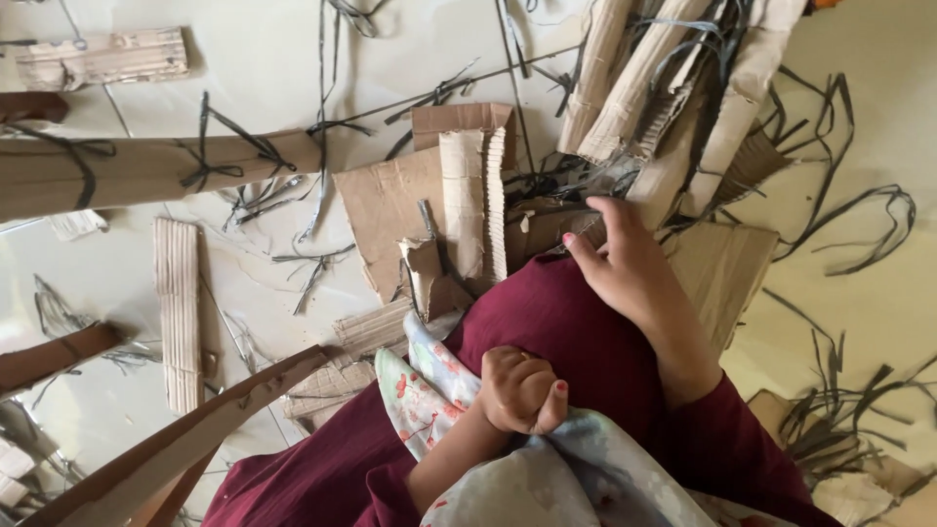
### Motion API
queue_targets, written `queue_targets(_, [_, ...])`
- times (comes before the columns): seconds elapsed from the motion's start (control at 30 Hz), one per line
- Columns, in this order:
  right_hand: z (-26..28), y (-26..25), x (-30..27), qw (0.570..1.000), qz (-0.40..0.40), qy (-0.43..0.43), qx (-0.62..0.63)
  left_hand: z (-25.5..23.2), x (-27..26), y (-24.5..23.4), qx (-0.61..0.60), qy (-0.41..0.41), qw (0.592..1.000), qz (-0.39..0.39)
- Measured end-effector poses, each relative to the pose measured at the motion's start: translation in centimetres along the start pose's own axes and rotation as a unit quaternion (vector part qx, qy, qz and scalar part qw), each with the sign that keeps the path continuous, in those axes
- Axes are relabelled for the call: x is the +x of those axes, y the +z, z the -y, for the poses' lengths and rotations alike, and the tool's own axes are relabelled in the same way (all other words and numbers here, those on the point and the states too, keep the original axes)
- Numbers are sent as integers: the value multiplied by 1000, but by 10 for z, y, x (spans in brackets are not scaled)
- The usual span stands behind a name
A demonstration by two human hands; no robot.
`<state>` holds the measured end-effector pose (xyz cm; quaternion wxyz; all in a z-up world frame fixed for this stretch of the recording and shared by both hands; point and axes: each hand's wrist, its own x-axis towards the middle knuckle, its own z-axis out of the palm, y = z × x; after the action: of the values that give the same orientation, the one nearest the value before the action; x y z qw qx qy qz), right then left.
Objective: Wrapping the legs of a wooden chair with cardboard strips and securing them with black plastic ties for protection.
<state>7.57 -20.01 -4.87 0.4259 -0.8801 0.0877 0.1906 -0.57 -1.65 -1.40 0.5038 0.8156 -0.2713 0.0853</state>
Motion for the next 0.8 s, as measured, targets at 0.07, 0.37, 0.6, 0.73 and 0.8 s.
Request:
queue_targets(0.07, [-8, 3, -4, 1000, -18, -15, 5, 0, 0, 3, -8, 1, 1000, -3])
queue_targets(0.37, [-37, 16, 37, 986, 117, 91, -73, -2, 2, 10, -1, 13, 1000, -12])
queue_targets(0.6, [-31, 17, 23, 970, 45, -71, 228, 11, -12, 18, 2, 46, 997, -67])
queue_targets(0.73, [6, 3, -5, 953, 4, -137, 270, 7, -11, 18, 13, 56, 995, -76])
queue_targets(0.8, [38, -5, -28, 947, -43, -193, 251, 2, -17, 17, -1, 27, 996, -82])
